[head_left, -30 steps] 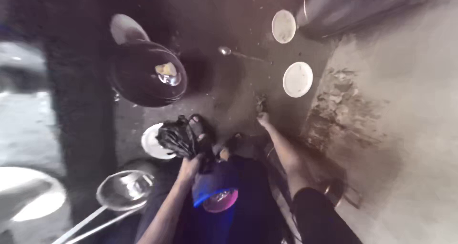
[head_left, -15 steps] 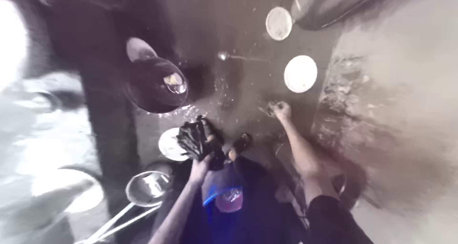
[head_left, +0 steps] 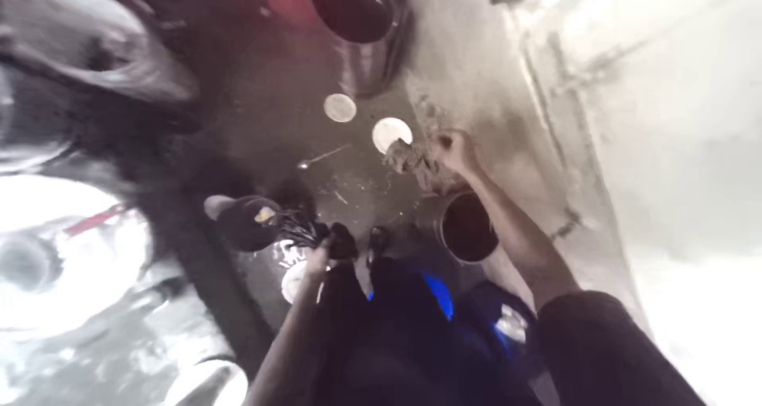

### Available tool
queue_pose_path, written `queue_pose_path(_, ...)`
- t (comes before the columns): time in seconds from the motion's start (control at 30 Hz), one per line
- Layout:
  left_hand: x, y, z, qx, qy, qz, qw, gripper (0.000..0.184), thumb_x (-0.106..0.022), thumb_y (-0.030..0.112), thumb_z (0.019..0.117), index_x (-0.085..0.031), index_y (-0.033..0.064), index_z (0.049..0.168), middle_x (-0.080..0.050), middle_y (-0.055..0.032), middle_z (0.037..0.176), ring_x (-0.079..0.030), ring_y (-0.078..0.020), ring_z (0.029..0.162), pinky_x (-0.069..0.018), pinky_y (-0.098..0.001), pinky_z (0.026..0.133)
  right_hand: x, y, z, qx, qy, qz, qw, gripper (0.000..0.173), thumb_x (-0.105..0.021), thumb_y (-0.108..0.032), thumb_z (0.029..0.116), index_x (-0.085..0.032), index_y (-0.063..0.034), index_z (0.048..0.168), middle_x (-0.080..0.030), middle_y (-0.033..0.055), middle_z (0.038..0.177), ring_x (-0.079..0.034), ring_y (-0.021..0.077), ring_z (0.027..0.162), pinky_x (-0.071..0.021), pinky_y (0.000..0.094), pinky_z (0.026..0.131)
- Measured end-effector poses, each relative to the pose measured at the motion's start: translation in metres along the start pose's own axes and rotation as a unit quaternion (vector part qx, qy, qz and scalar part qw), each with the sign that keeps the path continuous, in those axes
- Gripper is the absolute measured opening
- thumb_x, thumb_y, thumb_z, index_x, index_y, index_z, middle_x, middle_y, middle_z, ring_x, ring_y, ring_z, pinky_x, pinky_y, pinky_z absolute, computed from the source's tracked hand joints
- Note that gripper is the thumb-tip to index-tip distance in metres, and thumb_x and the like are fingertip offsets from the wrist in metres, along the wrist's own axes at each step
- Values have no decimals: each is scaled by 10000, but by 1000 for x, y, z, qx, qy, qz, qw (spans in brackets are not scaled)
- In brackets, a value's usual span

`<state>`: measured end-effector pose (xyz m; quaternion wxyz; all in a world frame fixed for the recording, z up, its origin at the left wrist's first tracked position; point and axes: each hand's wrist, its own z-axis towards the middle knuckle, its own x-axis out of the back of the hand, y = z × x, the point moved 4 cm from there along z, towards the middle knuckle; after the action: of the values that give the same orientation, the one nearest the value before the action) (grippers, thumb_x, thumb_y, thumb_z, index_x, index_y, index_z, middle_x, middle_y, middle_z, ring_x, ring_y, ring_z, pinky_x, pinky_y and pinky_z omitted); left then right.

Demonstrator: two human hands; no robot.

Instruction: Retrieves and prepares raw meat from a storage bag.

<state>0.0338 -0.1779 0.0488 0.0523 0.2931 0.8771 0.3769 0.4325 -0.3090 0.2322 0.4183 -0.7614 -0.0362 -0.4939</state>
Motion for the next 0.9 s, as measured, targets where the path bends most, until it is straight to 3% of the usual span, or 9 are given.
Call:
queue_pose_path(0.2,0,5,-6,-46,4,-28,999,595,-668,183,995,-400,5,1495,-628,-152,1313,-664,-192,1129,-573,-402,973,162,73,-125,7,175,60,983,237,-518,-54,1014,-673,54,1156,-695,147,1026,-646,107,866,-551,264,807)
queue_pose_path(0.33,-6,-3,-21,-42,-14,12,999,544,-649,195,1008,-432,5,1469,-646,-140,1267,-675,-173,1075,-581,-388,941,247,144,-219,-83,244,28,966,256,-505,-79,1031,-633,62,1202,-680,169,1124,-664,145,978,-565,316,896)
queue_pose_path(0.43,-14,-3,-34,-41,-27,56,997,506,-635,211,1016,-470,3,1446,-647,-147,1263,-670,-173,1067,-575,-395,938,274,219,-300,-244,256,-7,935,313,-480,-152,1066,-618,45,1267,-671,225,1173,-662,263,1029,-546,452,929)
queue_pose_path(0.53,-18,-3,-37,-55,-38,75,995,511,-646,206,1010,-471,2,1445,-645,-148,1259,-667,-170,1062,-571,-392,936,257,297,-382,-438,255,-66,859,331,-544,-197,1051,-640,29,1274,-659,303,1228,-647,453,1136,-492,650,973)
queue_pose_path(0.6,-19,-4,-33,-63,-41,79,994,516,-665,195,998,-481,-2,1438,-659,-148,1250,-678,-175,1054,-579,-398,935,228,330,-414,-505,267,-68,818,395,-651,-200,993,-631,36,1309,-639,317,1284,-609,470,1223,-442,648,1057)
queue_pose_path(0.67,-21,-1,-31,-71,-41,90,993,487,-660,182,995,-492,-3,1413,-663,-133,1201,-679,-152,996,-586,-379,888,194,353,-427,-491,325,-11,808,396,-653,-197,996,-627,2,1338,-668,267,1268,-649,399,1181,-487,580,1042)
queue_pose_path(0.77,-25,10,-34,-69,-47,108,991,526,-659,186,1000,-463,7,1453,-645,-151,1267,-667,-167,1069,-572,-391,941,149,370,-414,-432,410,214,774,407,-512,-110,1062,-509,-20,1458,-660,195,1236,-682,246,1029,-581,412,880)
queue_pose_path(0.83,-30,17,-35,-72,-51,117,989,534,-659,178,996,-452,6,1457,-637,-153,1267,-661,-168,1069,-569,-394,938,128,370,-390,-399,408,385,725,457,-386,-295,1128,-383,-111,1546,-603,160,1358,-666,248,1118,-574,420,902)
queue_pose_path(0.9,-34,22,-36,-69,-58,135,987,518,-653,186,1004,-456,8,1449,-639,-141,1251,-659,-147,1049,-569,-371,927,115,365,-363,-374,383,461,708,555,-337,-480,1114,-308,-226,1607,-512,98,1528,-577,262,1307,-517,481,1016)
